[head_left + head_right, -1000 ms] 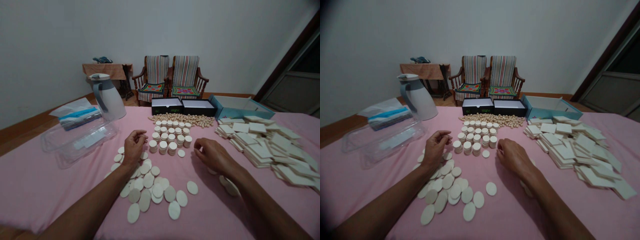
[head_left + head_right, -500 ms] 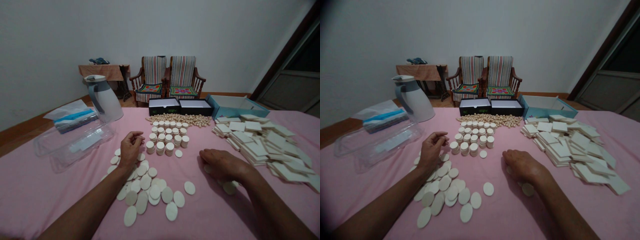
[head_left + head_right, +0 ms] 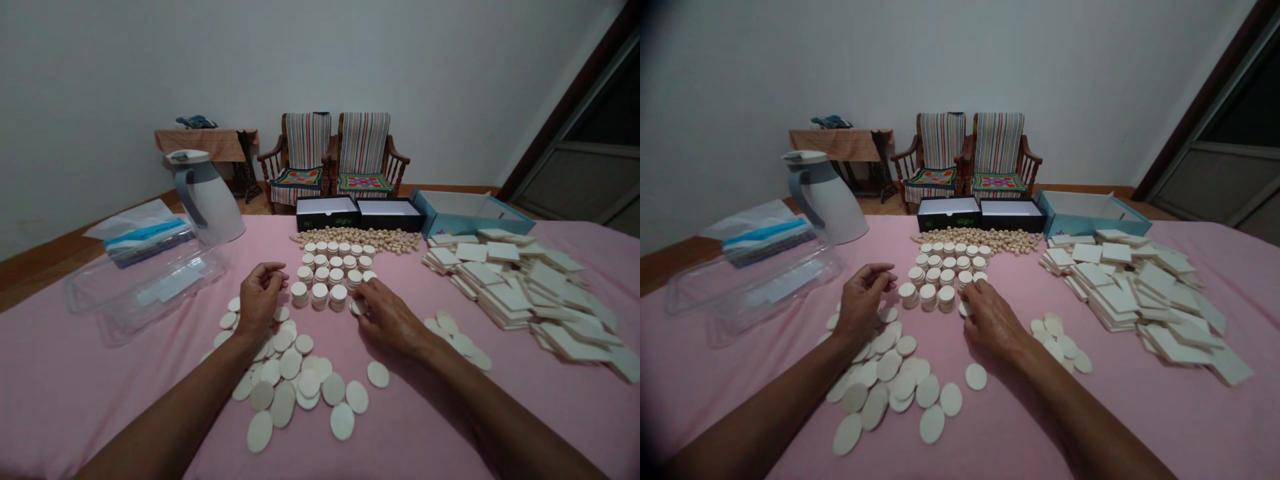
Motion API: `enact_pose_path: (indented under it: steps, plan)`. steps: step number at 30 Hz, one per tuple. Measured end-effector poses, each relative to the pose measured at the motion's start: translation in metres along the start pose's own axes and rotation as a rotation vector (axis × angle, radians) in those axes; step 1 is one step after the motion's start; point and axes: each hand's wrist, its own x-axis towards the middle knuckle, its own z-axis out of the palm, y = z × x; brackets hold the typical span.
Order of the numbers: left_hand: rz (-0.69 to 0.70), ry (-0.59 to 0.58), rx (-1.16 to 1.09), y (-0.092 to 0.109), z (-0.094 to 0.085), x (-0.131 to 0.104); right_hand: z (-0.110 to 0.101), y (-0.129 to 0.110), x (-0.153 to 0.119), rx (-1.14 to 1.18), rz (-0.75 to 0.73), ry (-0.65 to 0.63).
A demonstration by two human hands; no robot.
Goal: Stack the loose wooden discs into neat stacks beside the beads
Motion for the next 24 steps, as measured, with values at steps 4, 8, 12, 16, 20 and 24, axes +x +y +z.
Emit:
enact_pose_path:
  steps: [4, 8, 12, 16, 20, 24]
  plan:
    - [-0.001, -0.008, -0.007, 0.000, 0.000, 0.000, 0.006, -0.003, -0.002, -0.032, -0.035, 0.032]
    - [-0.008, -0.009, -0.008, 0.001, 0.000, -0.001, 0.006, -0.005, -0.003, -0.008, -0.071, 0.070]
    - [-0.006, -0.006, -0.008, 0.000, 0.000, -0.001, -0.001, 0.005, -0.001, 0.057, -0.082, 0.119]
    - [-0.007, -0.006, -0.009, 0.000, 0.000, -0.001, -0.018, 0.021, 0.001, 0.005, -0.060, 0.136]
    - [-0.009, -0.007, -0.003, 0.001, 0.000, -0.001, -0.030, 0.037, 0.002, -0.141, 0.056, 0.146]
    - [-0.015, -0.010, 0.015, 0.003, 0.000, -0.001, -0.042, 0.039, 0.003, -0.188, 0.124, 0.110]
